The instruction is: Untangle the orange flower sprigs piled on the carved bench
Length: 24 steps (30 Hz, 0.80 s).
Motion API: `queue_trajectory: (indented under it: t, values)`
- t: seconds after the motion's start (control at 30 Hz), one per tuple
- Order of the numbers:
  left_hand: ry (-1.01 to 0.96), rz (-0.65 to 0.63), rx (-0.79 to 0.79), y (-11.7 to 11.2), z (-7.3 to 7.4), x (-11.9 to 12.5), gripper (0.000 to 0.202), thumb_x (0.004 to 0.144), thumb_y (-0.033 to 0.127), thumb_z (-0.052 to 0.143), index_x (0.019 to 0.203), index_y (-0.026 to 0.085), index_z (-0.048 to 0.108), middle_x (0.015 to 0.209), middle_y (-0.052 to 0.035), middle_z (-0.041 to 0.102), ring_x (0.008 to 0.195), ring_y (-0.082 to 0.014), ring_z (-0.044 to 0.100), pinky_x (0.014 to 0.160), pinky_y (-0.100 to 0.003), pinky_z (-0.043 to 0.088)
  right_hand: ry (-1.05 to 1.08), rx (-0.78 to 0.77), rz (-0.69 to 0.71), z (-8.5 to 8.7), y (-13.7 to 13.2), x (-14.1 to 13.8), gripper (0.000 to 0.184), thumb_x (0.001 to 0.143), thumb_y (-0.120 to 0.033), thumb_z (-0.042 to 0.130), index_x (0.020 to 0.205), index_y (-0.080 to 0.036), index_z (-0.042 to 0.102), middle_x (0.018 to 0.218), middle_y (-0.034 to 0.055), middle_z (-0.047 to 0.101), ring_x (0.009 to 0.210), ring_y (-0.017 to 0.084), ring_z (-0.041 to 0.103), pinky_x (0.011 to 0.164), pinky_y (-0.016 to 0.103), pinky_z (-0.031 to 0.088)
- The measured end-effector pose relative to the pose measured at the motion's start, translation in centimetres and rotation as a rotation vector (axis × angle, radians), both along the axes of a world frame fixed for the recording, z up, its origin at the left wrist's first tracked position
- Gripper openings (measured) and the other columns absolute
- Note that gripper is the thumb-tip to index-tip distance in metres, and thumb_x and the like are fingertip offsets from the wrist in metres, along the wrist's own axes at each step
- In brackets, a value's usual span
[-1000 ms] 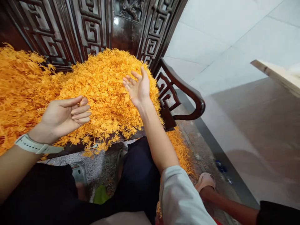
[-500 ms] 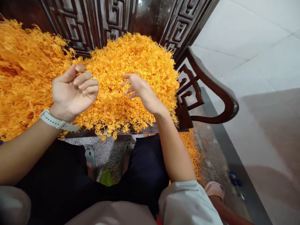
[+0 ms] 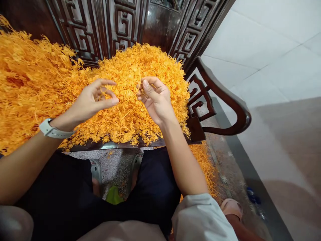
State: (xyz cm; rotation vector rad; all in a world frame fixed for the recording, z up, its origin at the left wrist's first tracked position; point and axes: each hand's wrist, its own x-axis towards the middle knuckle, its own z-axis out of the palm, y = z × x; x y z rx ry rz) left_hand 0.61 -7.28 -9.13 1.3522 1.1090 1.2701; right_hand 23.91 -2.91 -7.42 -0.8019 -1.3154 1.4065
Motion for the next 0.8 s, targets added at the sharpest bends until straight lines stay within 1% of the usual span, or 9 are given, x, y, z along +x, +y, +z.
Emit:
queue_trajectory:
  t: [0.1,0.17,0.23,0.33,0.43,0.57,0.63,0.7,0.8]
  values:
    - [0.422,0.007,0.133,-0.5,-0.4,1.0,0.057,0.073,0.05,0.092,0.12,0.022,0.075,0.099,-0.0053,0.074,0.076,-0.018,0.059,0.07,-0.032,0.045,0.097,-0.045,0.068,-0.4,-0.3,-0.6,0.039,0.075,-0.044,0.093,0.1,-0.028,0.067,0.099,-0.001,0.07,0.086,0.012,0.067,0.079,0.026,0.06]
    - [0.565,0.067,0.268,-0.7,-0.8,1.5,0.045,0.082,0.059,0.083,0.109,0.022,0.078,0.107,-0.0071,0.076,0.091,-0.024,0.063,0.086,-0.04,0.049,0.127,-0.097,0.123,-0.6,-0.7,-1.3,0.039,0.073,-0.039,0.096,0.099,-0.026,0.069,0.098,-0.0008,0.07,0.086,0.012,0.067,0.082,0.027,0.06]
    - [0.621,0.155,0.372,-0.8,-1.2,1.8,0.04,0.089,0.062,0.076,0.096,0.023,0.08,0.112,-0.0082,0.077,0.11,-0.0305,0.061,0.102,-0.049,0.045,0.147,-0.14,0.151,-0.7,-1.2,-2.0,0.038,0.072,-0.036,0.097,0.097,-0.025,0.07,0.095,-0.001,0.068,0.084,0.011,0.066,0.083,0.027,0.06]
    - [0.607,0.271,0.427,-0.6,-1.9,1.8,0.035,0.089,0.059,0.077,0.093,0.025,0.081,0.112,-0.0091,0.077,0.125,-0.0348,0.054,0.112,-0.055,0.038,0.142,-0.144,0.11,-0.7,-1.6,-2.6,0.037,0.072,-0.039,0.096,0.094,-0.025,0.071,0.095,-0.0003,0.067,0.086,0.012,0.063,0.079,0.027,0.058]
    - [0.509,0.296,0.402,-0.6,-2.0,1.9,0.036,0.086,0.053,0.083,0.103,0.022,0.08,0.113,-0.0101,0.077,0.118,-0.0318,0.061,0.109,-0.051,0.045,0.102,-0.103,0.046,-0.8,-1.5,-2.8,0.039,0.074,-0.049,0.093,0.096,-0.025,0.07,0.096,0.0006,0.065,0.083,0.013,0.059,0.072,0.028,0.053]
    - [0.373,0.206,0.301,-1.1,-1.4,2.9,0.048,0.08,0.048,0.087,0.118,0.02,0.075,0.119,-0.009,0.075,0.11,-0.0259,0.068,0.102,-0.041,0.053,0.005,-0.089,-0.003,-1.3,-1.7,-3.4,0.048,0.079,-0.063,0.086,0.091,-0.024,0.061,0.079,-0.0022,0.053,0.068,0.011,0.046,0.059,0.026,0.042]
    - [0.31,0.17,0.28,-1.4,-1.3,3.6,0.04,0.084,0.045,0.084,0.113,0.02,0.074,0.116,-0.0081,0.076,0.108,-0.0243,0.069,0.099,-0.037,0.054,-0.055,-0.079,-0.012,-1.5,-1.9,-3.8,0.054,0.083,-0.071,0.078,0.085,-0.024,0.054,0.073,-0.0038,0.044,0.063,0.01,0.04,0.054,0.026,0.034]
    - [0.264,0.116,0.288,-1.6,-1.5,4.0,0.027,0.091,0.042,0.077,0.104,0.019,0.074,0.107,-0.007,0.077,0.099,-0.0223,0.07,0.095,-0.036,0.054,-0.09,-0.046,-0.007,-1.5,-1.9,-4.0,0.058,0.086,-0.076,0.071,0.081,-0.023,0.048,0.071,-0.0043,0.039,0.061,0.01,0.036,0.053,0.026,0.03]
    - [0.292,0.047,0.308,-1.7,-1.9,4.1,0.019,0.097,0.038,0.069,0.098,0.02,0.073,0.099,-0.0056,0.076,0.093,-0.0211,0.068,0.094,-0.037,0.052,-0.144,0.03,-0.014,-1.4,-1.6,-3.9,0.058,0.092,-0.075,0.064,0.076,-0.023,0.043,0.07,-0.004,0.037,0.06,0.01,0.033,0.054,0.027,0.029]
